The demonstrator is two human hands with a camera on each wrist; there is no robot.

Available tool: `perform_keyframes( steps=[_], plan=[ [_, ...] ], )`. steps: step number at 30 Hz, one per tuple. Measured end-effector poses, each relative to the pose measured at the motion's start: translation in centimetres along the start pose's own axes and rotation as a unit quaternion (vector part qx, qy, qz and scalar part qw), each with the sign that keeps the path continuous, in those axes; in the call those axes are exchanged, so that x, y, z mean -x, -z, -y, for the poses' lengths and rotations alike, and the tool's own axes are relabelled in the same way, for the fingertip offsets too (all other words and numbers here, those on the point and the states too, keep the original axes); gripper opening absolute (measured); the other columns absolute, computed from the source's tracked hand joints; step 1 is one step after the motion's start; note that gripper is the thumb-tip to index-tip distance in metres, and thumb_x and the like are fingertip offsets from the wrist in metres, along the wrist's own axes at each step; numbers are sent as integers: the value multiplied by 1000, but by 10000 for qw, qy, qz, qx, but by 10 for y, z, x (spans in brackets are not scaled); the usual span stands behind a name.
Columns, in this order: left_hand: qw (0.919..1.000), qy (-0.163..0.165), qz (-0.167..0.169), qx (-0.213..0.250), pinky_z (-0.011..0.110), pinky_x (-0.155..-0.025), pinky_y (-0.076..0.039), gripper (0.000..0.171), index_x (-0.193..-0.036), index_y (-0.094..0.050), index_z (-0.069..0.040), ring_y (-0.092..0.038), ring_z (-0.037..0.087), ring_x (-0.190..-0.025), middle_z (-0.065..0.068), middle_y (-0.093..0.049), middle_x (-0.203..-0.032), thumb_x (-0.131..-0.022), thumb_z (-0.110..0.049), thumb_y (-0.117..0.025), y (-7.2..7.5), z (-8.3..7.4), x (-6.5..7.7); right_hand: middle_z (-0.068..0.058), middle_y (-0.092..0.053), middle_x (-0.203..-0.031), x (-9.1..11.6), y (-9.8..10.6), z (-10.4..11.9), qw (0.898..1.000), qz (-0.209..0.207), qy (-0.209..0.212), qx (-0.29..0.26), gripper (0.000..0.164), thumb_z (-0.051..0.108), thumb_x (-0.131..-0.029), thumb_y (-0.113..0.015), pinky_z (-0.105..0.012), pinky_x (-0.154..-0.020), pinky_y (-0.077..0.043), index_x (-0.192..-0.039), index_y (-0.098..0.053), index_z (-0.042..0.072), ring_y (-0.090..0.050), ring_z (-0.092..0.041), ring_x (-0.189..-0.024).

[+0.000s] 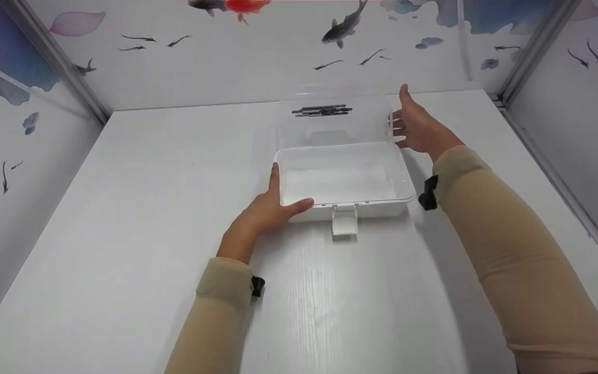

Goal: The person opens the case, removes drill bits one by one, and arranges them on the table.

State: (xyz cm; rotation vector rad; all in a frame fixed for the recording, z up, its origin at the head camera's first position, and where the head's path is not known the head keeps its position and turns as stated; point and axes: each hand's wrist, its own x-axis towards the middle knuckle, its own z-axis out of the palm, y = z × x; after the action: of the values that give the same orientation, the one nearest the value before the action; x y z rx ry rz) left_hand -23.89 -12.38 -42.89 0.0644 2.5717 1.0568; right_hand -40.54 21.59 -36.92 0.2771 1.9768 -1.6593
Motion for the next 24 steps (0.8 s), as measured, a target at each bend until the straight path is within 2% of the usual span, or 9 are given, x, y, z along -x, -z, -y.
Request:
perform_keyframes(
  steps=[6,12,18,24],
  plan=[
    [10000,35,1,22,52,-129,-33,132,-168,23,-29,-43,36,-156,23,-33,-172,-88,-78,-69,0,-1,1,-15,-6,-181,11,1,7,9987,13,71,505,103,82,-99,-9,-48,-135,-21,-172,0,9,-15,-32,-168],
    [10000,94,3,7,52,-129,-33,131,-168,24,-30,-43,36,-156,22,-33,-173,-88,-78,-68,0,-1,2,-16,-9,-180,23,1,15,9953,-145,215,933,97,76,-104,-16,-47,-132,-30,-172,-2,8,-19,-34,-167],
    [9999,125,9,-38,53,-129,-33,130,-168,24,-30,-43,37,-156,24,-34,-172,-89,-79,-67,0,-2,1,-15,-9,-181,34,-1,28,9886,-390,360,1409,94,73,-106,-20,-46,-130,-33,-172,-3,9,-21,-33,-166],
    [9999,119,-4,1,54,-130,-31,130,-168,24,-31,-39,37,-158,22,-30,-174,-89,-78,-68,0,-2,2,-15,-7,-181,44,-4,37,9768,-492,565,2006,90,69,-108,-27,-49,-131,-30,-173,-1,12,-18,-33,-167]
  ],
)
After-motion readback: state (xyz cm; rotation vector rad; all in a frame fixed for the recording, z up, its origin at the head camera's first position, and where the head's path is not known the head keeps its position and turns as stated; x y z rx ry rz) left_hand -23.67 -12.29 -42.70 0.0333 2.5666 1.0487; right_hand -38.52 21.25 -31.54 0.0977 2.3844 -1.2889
